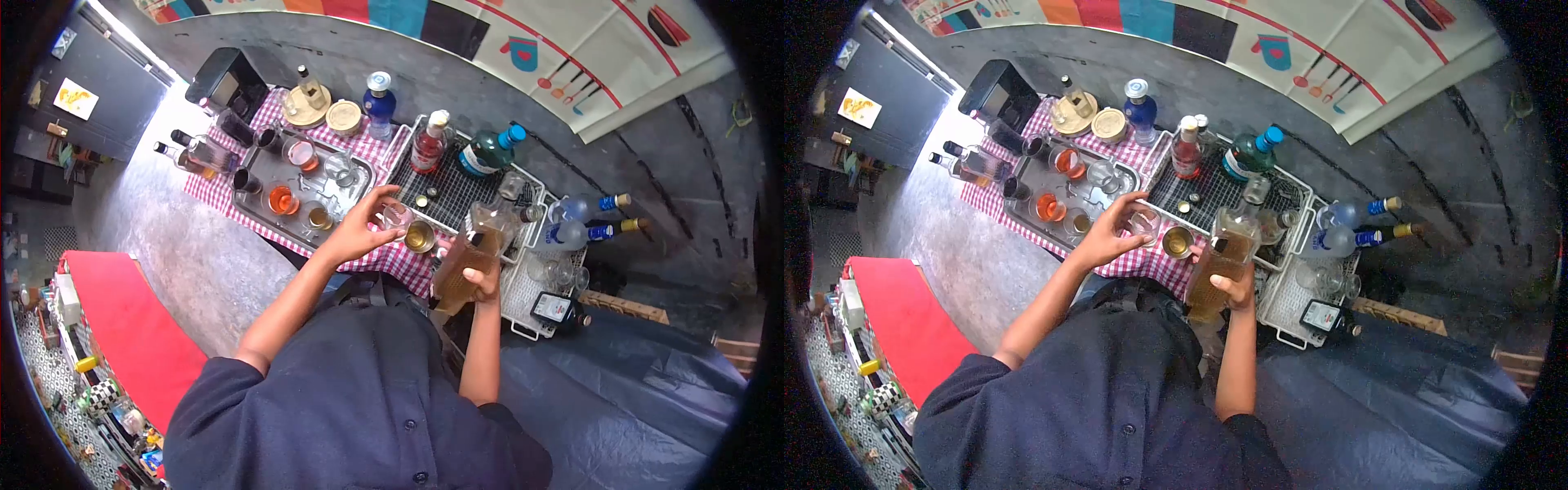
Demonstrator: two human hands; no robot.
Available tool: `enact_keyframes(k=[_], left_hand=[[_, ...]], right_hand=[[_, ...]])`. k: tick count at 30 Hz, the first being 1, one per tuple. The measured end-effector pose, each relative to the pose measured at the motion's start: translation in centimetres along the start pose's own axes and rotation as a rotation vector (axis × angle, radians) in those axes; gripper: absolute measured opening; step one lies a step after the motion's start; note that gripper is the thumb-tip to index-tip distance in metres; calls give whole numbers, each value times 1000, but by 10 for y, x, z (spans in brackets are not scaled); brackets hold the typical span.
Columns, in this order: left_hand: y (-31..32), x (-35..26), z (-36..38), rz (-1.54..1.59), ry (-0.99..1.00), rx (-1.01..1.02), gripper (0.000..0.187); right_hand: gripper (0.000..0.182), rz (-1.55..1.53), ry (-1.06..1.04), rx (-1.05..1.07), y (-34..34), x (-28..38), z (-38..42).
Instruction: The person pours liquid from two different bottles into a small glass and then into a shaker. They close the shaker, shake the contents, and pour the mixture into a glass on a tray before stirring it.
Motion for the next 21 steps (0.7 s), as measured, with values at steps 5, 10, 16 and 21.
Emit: enact_keyframes(k=[5,10,16,21], left_hand=[[-37,-20,8,43,-1,-57,74],[-73,-32,10,93,95,-123,73],[-111,-49,13,111,133,-111,74],[-132,-51,12,87,136,-58,80]], right_hand=[[82,-118,21,106,58,23,-26],[80,193,-25,170,71,16,-51],[85,753,-234,149,126,50,-64],[77,1195,-222,185,170,75,-58]])
Point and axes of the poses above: each hand's wrist, its own z-axis away from the middle knuckle, its own y-axis out of the palm, x = y × z, the point moved 7 cm from there along -z, towards the middle knuckle, and after that the axes turned 8 degrees about -x, right-handed, at the moved point
